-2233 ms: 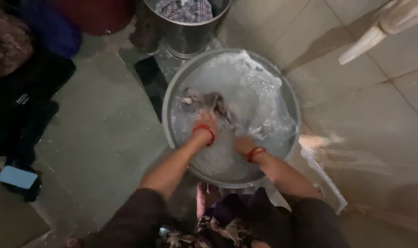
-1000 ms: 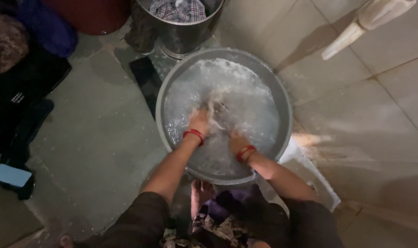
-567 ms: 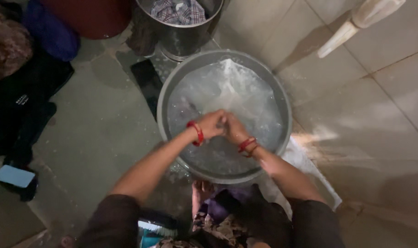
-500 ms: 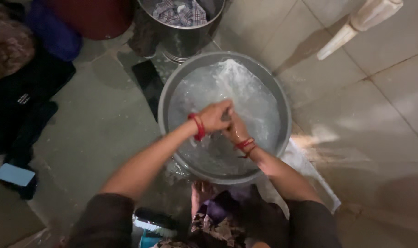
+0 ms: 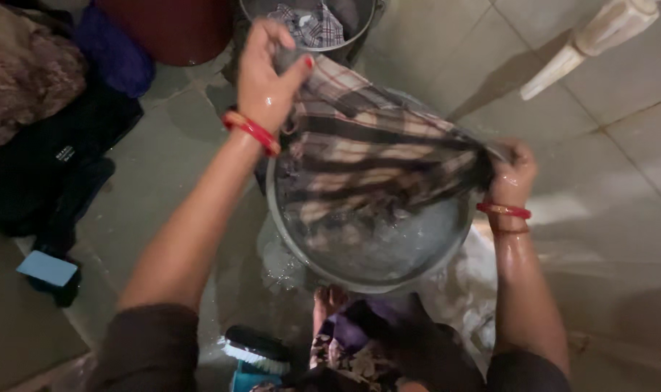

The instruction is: The person scrubs a plaid shirt on a wet tiled floor using a brush and soapy water. They repeatedly scrub the fabric, dip it into a metal bucket filled with soapy water, and wring it out by hand.

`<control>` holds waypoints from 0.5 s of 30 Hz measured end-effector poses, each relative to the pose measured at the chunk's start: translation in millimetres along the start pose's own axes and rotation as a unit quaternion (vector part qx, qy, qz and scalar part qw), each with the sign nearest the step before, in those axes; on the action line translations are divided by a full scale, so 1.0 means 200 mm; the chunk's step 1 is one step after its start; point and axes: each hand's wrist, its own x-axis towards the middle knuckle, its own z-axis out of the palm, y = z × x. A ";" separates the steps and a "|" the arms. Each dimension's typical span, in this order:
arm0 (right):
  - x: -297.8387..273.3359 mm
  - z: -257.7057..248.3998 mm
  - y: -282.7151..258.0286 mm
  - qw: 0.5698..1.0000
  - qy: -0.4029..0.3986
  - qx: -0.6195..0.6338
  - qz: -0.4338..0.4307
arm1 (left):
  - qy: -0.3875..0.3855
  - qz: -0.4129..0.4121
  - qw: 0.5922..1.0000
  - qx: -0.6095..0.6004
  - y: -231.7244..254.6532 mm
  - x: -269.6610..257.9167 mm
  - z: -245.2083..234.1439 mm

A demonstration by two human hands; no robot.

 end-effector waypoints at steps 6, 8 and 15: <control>-0.25 0.42 0.22 0.898 -0.163 -0.388 -0.128 | -0.263 -0.135 0.917 0.268 -0.58 -0.55 0.28; -0.39 0.64 0.43 0.834 -0.268 -0.467 -0.119 | -0.414 -0.099 0.817 0.389 -0.61 -0.75 0.39; -0.76 0.75 0.99 0.642 -0.507 -0.573 0.045 | -0.597 -0.294 0.627 0.405 -0.85 -1.06 0.48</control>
